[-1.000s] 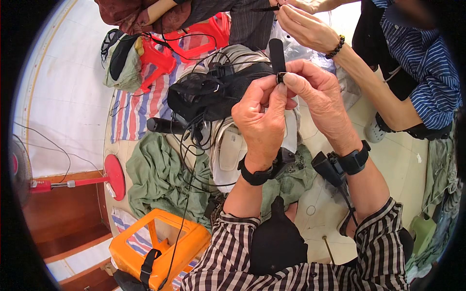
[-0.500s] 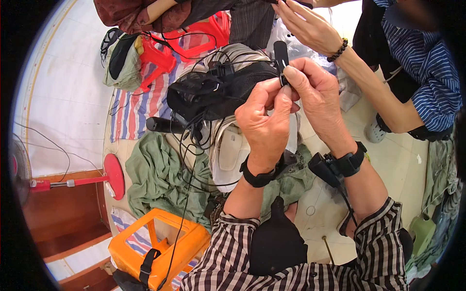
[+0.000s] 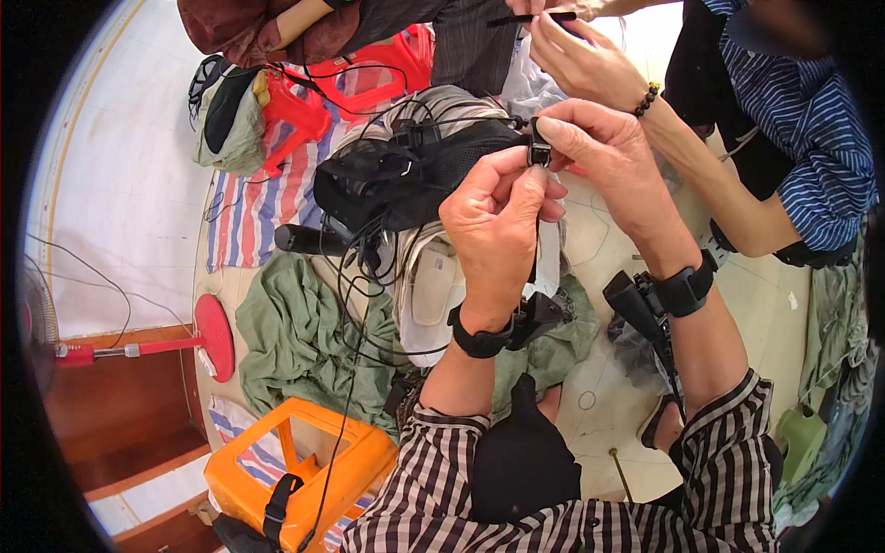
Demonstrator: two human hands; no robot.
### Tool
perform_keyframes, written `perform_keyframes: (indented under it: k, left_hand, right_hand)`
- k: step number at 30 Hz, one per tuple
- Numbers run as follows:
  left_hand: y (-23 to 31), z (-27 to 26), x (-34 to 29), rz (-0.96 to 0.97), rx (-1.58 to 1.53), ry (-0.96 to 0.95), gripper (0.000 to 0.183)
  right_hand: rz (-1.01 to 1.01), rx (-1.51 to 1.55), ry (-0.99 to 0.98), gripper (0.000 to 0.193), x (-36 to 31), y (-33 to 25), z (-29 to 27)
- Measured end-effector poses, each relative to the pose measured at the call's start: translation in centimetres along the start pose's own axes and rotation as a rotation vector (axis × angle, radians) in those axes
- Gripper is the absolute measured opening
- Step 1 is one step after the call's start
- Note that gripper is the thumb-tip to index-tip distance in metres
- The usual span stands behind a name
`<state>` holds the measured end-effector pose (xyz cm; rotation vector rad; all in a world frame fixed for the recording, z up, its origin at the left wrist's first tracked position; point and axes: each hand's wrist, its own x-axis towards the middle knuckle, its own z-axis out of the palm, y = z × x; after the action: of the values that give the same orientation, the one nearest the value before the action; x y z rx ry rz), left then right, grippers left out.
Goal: Assembling small black strap components by hand, inserting pins and buckles.
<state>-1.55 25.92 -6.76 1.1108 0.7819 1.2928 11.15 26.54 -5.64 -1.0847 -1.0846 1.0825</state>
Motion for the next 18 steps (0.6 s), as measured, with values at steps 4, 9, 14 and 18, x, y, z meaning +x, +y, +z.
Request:
perform_keyframes:
  k: [4, 9, 14, 18]
  left_hand:
    - [0.0, -0.4, 0.4, -0.101, -0.061, -0.039, 0.012]
    - [-1.2, -0.1, 2.9, -0.148, -0.148, 0.003, 0.015]
    - [-1.3, -2.7, 10.4, -0.377, -0.299, 0.059, 0.019]
    - [1.1, -5.3, 16.4, -0.311, -0.129, 0.007, 0.010]
  right_hand:
    - [0.011, 0.082, -0.005, 0.014, 0.6, 0.8, -0.3]
    - [0.256, 0.308, 0.086, 0.013, 2.8, 2.4, 0.2]
    - [0.263, 0.275, 0.172, 0.015, 3.2, 1.6, -0.2]
    - [0.346, 0.248, -0.050, 0.017, -2.9, 3.3, 0.2]
